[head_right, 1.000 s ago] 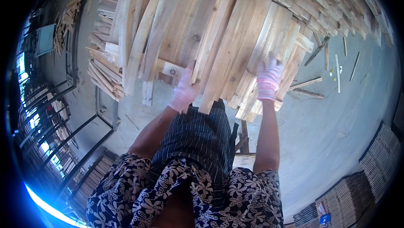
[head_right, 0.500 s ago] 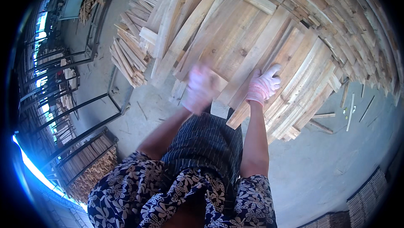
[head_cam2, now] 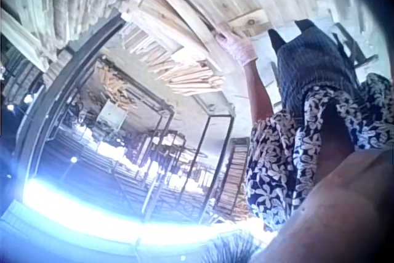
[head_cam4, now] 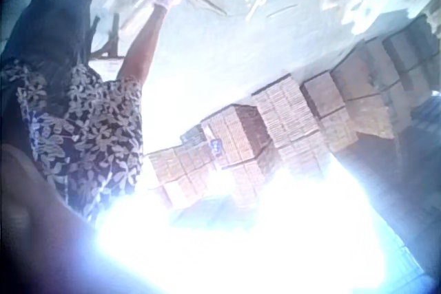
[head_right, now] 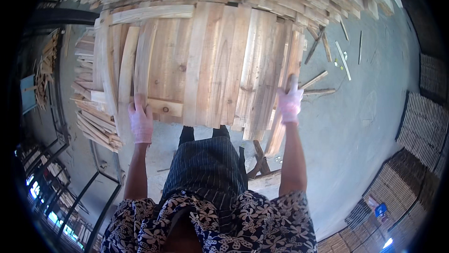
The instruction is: The person repeatedly picks up bundles of wooden planks from a pile and stacks them onto a growing stack. The person wears pink gloves and handles the wood by hand, aligning the planks as they are placed.
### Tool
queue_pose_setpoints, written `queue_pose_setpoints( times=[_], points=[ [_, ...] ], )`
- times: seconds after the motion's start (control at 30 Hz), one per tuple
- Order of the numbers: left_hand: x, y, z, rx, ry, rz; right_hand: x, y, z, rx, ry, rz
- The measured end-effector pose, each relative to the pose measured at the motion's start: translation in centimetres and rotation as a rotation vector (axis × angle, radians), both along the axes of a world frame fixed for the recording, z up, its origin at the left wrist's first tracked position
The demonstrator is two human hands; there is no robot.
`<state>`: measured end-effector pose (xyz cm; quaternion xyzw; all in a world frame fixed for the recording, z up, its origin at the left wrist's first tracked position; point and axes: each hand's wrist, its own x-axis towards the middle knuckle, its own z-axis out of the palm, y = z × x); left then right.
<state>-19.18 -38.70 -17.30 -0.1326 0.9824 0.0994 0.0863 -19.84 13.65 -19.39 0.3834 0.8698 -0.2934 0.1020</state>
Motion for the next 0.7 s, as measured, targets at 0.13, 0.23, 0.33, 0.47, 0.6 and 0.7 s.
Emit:
queue_pose_setpoints(
  times=[0.13,0.23,0.33,0.47,0.6,0.7],
  points=[
    [0.4,1.9,-1.6,-0.066,0.049,-0.021,0.5,7.0,-7.6,-0.006,0.107,0.034],
    [0.6,1.3,0.0,0.246,-0.023,0.073,-0.2,4.1,-8.8,0.100,0.135,0.129],
    [3.6,6.5,2.6,0.724,0.112,0.180,-0.6,6.4,-9.0,-0.029,0.070,0.281],
    [3.7,14.0,7.4,1.140,-0.238,0.034,-3.3,-4.1,0.1,0.087,0.369,0.404],
    [3.7,23.5,3.4,1.463,-0.103,-0.099,-2.7,-15.1,6.2,-1.026,0.282,-0.129],
    [0.1,18.8,6.5,0.827,-0.359,-0.304,-3.2,-15.5,5.7,-0.694,0.299,0.005]
  ],
)
